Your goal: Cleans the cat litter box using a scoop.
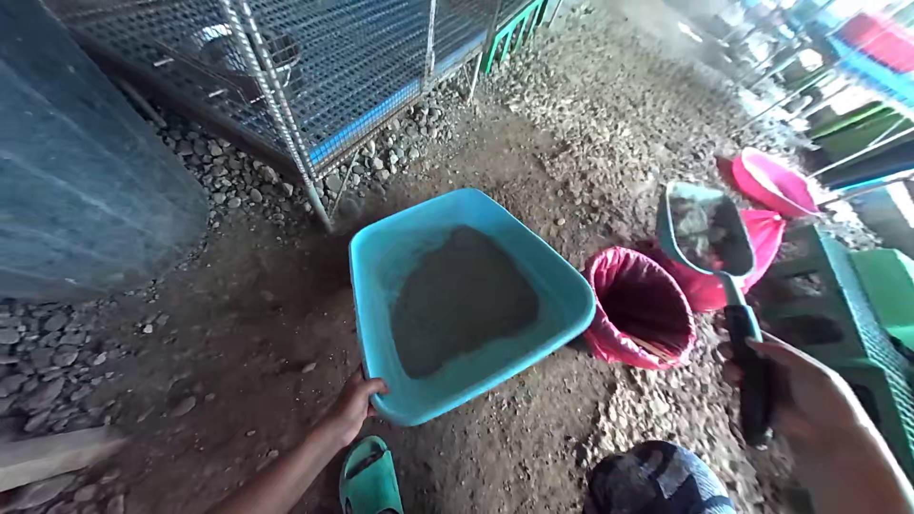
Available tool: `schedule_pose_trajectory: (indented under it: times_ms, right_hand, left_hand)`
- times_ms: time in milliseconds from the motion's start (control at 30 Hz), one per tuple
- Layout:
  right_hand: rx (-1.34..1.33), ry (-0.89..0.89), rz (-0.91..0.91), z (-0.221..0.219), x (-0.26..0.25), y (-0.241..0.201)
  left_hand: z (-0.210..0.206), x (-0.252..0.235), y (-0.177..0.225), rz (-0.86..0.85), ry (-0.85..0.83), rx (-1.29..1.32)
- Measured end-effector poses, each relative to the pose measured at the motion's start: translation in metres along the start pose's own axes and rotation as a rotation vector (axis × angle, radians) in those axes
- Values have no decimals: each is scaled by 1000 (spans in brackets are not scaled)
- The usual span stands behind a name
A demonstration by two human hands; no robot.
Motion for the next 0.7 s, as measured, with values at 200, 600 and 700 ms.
schedule_pose_trajectory:
  times_ms: [200, 600, 700]
  right_hand:
    - [1029, 31, -201, 43, -32, 56]
    - [1236, 0, 96, -88, 23, 49]
    - [1290, -274, -27, -165, 31, 99]
  left_hand:
    - [-30, -1, -59, -10, -82, -280]
    - [24, -123, 4, -76, 94, -313]
    - [20, -116, 12, -97, 151, -473]
Point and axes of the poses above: each hand's wrist, its own x-axis away from the middle knuckle, its own z-axis out of the back of the hand, y = z × x, the point moved 9 cm from there along -x, towards the middle knuckle, and after that the axes turned 15 degrees about -x, right-handed, at the moved point
